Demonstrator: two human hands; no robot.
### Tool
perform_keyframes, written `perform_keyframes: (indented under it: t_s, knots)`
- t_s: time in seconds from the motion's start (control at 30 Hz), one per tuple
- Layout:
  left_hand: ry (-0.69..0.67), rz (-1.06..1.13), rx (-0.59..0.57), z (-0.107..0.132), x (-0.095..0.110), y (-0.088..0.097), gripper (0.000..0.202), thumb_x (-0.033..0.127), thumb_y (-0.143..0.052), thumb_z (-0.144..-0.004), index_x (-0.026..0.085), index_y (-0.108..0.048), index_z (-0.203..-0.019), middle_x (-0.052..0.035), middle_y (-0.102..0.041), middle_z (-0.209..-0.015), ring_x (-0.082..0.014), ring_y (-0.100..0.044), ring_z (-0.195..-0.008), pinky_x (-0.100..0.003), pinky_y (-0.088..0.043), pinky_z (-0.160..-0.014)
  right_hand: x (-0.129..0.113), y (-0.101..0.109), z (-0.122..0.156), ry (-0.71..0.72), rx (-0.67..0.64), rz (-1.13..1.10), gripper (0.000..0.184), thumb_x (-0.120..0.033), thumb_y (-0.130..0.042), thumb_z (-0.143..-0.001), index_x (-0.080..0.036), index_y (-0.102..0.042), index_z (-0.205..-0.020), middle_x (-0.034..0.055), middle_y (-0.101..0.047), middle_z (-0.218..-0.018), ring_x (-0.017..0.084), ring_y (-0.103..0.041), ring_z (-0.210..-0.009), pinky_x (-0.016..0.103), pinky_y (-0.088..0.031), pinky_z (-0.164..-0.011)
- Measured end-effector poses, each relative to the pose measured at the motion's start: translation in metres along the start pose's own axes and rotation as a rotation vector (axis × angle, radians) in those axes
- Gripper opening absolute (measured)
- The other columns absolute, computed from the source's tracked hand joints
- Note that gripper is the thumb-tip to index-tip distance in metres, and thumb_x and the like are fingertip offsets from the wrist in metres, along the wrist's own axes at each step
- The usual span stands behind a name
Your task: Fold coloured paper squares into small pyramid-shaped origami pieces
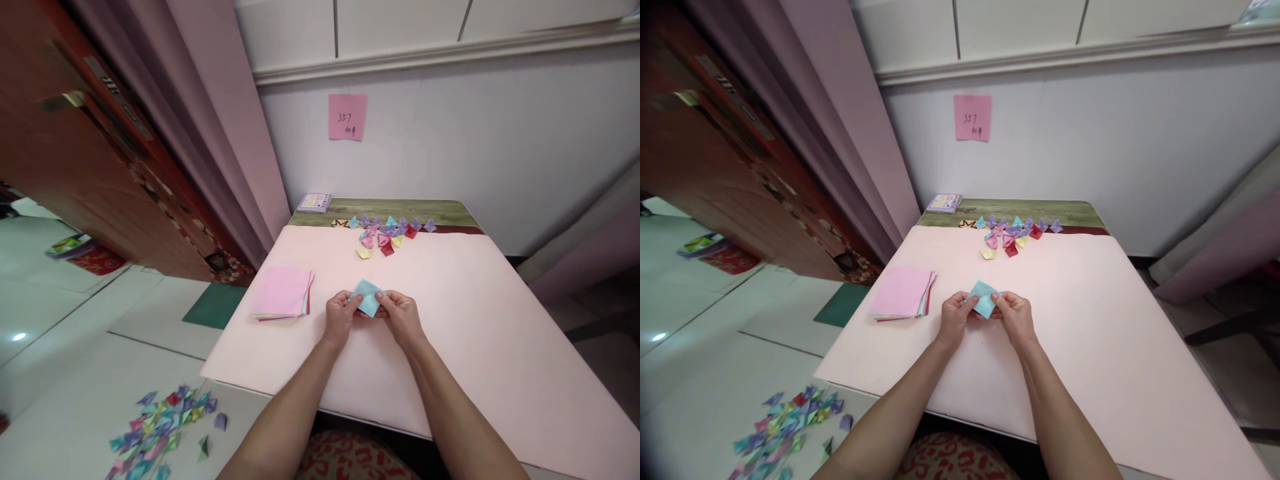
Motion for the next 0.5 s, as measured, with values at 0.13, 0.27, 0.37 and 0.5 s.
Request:
perform_keyframes:
  t_s: [0.13,0.27,0.37,0.5]
  knots:
    - [-0.003,-0.002,0.007,-0.0003,-0.0008,0.0003,0.036,0.047,-0.08,-0.067,0.015,-0.063,-0.073,-0.0009,-0.067,-0.058,-0.0154,-0.061,-0.045,-0.026,-0.049,-0.049,0.0022,-0.0024,-0.0002,0.002,-0.017,-0.047,0.04,-0.056,-0.075,-0.073,-0.017,-0.067,-0.071,0.002,-0.066,-0.06,0.017,-0.062,-0.052,0.032,-0.055,-0.057]
    - [-0.025,-0.006,0.006,-0.0013,-0.001,0.0006,0.037,0.048,-0.078,-0.069,0.016,-0.062,-0.073,0.0002,-0.065,-0.056,-0.0139,-0.059,-0.043,-0.024,-0.046,-0.046,-0.0004,-0.0017,0.0004,0.004,-0.044,-0.009,0.043,-0.059,-0.07,-0.077,-0.016,-0.066,-0.072,0.0029,-0.066,-0.061,0.016,-0.061,-0.054,0.03,-0.053,-0.057]
    - [-0.048,-0.021,0.036,-0.0021,-0.0005,0.0028,0.036,0.048,-0.079,-0.068,0.016,-0.062,-0.072,0.001,-0.064,-0.054,-0.0126,-0.057,-0.043,-0.023,-0.044,-0.046,-0.0011,-0.0038,0.0012,-0.024,-0.118,0.093,0.041,-0.053,-0.082,-0.065,-0.017,-0.065,-0.071,0.0009,-0.064,-0.058,0.013,-0.058,-0.052,0.025,-0.048,-0.053]
    - [-0.056,-0.037,0.051,-0.0025,0.0,0.0037,0.035,0.048,-0.078,-0.069,0.017,-0.061,-0.072,0.0023,-0.062,-0.052,-0.012,-0.056,-0.043,-0.022,-0.044,-0.046,-0.0001,-0.0084,0.0025,-0.034,-0.198,0.185,0.042,-0.048,-0.088,-0.055,-0.018,-0.06,-0.063,-0.0002,-0.063,-0.054,0.013,-0.054,-0.047,0.024,-0.041,-0.047]
Point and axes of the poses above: each hand's wrist, its own z-axis away from the middle knuckle, its own y-axis out of the back of the hand, x = y × z, the point moved 6 cm from there along -z, towards the middle knuckle
